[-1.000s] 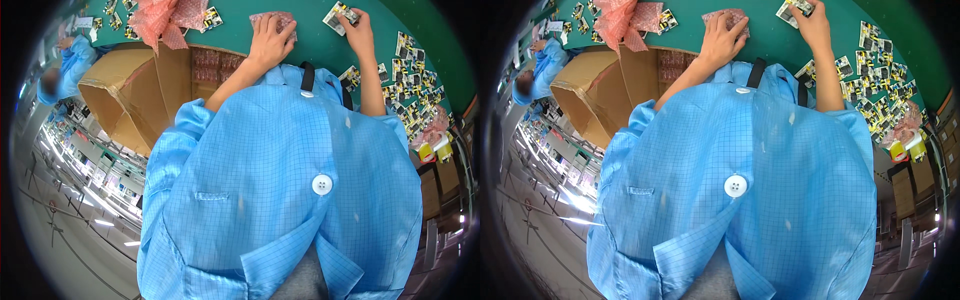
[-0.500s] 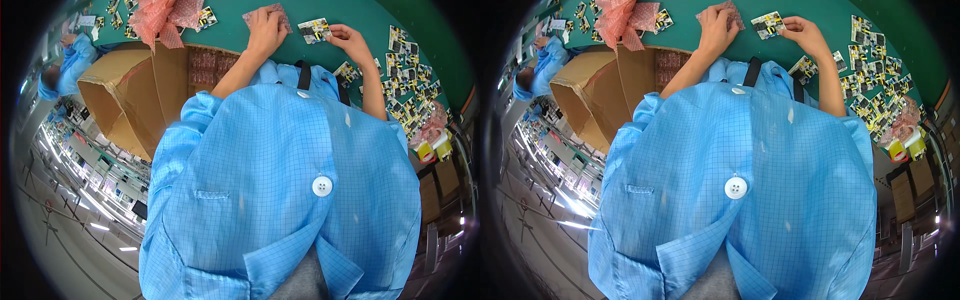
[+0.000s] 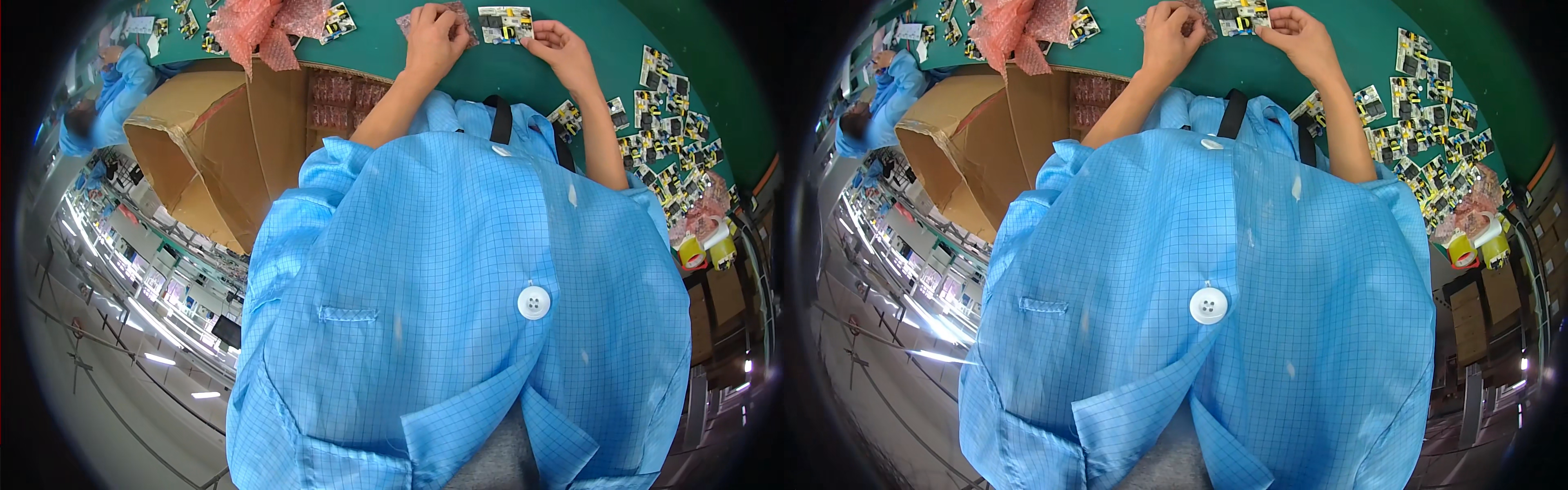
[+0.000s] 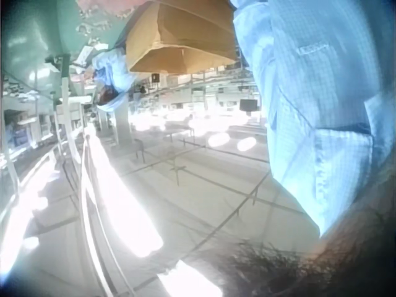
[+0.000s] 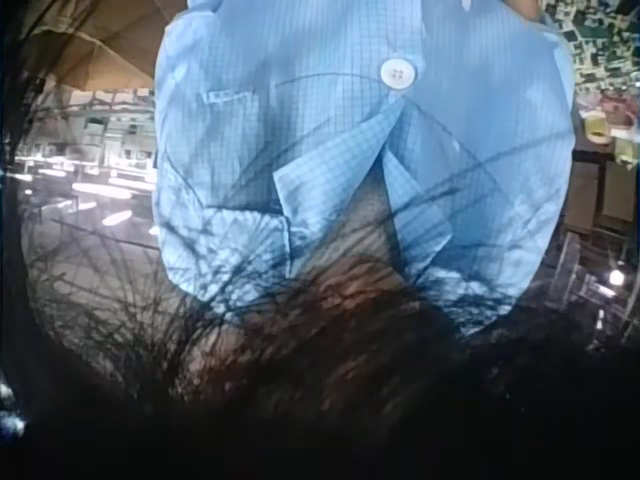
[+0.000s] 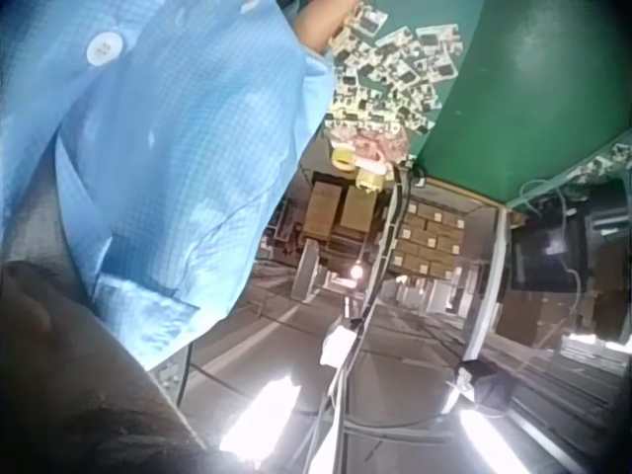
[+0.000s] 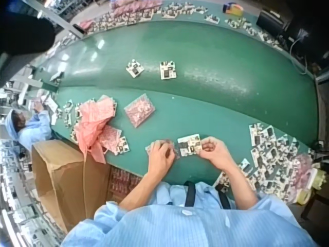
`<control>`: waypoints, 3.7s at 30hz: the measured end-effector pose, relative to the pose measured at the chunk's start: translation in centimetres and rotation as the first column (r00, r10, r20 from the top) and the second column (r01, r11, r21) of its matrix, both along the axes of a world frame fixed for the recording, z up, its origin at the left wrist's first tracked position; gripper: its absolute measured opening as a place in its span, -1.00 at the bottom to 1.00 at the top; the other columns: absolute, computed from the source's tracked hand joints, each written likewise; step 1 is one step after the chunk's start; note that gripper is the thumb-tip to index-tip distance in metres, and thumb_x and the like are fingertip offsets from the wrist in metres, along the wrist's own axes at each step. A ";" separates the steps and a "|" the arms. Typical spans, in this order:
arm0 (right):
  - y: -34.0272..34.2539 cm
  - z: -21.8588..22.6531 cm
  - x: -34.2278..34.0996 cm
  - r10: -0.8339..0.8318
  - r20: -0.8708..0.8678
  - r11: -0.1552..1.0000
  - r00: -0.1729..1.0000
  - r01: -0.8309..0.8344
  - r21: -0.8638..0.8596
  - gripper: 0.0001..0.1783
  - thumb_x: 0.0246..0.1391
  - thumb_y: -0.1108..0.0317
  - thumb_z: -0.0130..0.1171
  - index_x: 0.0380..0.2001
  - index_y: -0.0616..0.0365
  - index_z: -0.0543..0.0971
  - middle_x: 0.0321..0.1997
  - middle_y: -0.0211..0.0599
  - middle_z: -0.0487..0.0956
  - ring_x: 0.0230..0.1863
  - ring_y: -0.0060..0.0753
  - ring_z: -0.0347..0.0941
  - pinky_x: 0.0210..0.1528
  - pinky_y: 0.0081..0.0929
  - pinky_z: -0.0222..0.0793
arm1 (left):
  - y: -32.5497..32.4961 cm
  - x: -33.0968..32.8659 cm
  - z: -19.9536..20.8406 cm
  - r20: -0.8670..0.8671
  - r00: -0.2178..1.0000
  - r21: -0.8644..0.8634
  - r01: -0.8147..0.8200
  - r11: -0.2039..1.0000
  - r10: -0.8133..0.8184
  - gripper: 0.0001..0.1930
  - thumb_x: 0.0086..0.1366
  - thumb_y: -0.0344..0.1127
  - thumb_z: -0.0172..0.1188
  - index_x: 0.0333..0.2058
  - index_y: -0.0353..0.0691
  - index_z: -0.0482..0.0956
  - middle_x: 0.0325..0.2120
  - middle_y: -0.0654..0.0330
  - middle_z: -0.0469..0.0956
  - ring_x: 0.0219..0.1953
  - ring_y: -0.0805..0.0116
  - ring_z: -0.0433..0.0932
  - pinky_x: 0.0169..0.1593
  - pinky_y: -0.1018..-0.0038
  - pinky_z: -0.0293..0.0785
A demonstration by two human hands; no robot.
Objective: Packaging small electronic components into pink bubble wrap bags and placing them into a cardboard box.
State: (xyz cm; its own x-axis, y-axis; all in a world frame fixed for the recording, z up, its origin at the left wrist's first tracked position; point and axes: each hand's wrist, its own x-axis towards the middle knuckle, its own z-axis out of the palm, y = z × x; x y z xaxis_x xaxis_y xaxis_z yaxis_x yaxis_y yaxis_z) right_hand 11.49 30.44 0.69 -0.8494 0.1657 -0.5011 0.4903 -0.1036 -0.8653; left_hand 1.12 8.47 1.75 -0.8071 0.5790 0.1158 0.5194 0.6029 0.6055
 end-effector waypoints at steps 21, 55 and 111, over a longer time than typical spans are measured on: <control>-2.5 0.1 0.0 -0.045 0.040 0.999 0.998 0.044 0.024 -0.63 0.02 0.39 0.34 -0.10 0.25 0.53 -0.18 -0.34 0.61 -0.15 -0.58 0.53 -0.07 -0.69 0.42 | -0.6 1.1 1.0 -0.032 0.997 0.241 -0.056 0.969 0.065 -0.91 0.10 -0.50 0.20 -0.38 -0.25 0.51 -0.33 0.03 0.50 -0.21 0.00 0.46 -0.10 0.23 0.39; -4.1 5.3 -1.7 -0.083 0.180 0.995 0.980 0.092 -0.040 -0.73 -0.08 0.35 0.35 -0.29 0.21 0.60 -0.41 -0.34 0.61 -0.49 -0.53 0.46 -0.44 -0.62 0.36 | -0.6 1.9 3.8 0.023 0.999 0.107 -0.034 0.994 0.032 -0.81 0.05 -0.32 0.34 -0.30 -0.03 0.65 0.15 0.02 0.31 0.20 -0.06 0.20 0.19 0.08 0.11; -4.5 6.2 -2.1 -0.221 -0.025 0.972 0.975 0.217 -0.094 -0.78 0.00 0.50 0.28 -0.25 0.36 0.57 -0.29 -0.17 0.67 -0.27 -0.48 0.59 -0.19 -0.61 0.49 | 2.4 1.5 5.9 0.007 0.994 0.231 -0.111 0.967 0.113 -0.81 0.03 -0.29 0.36 -0.31 -0.02 0.65 0.04 0.05 0.39 0.12 -0.02 0.27 0.15 0.14 0.16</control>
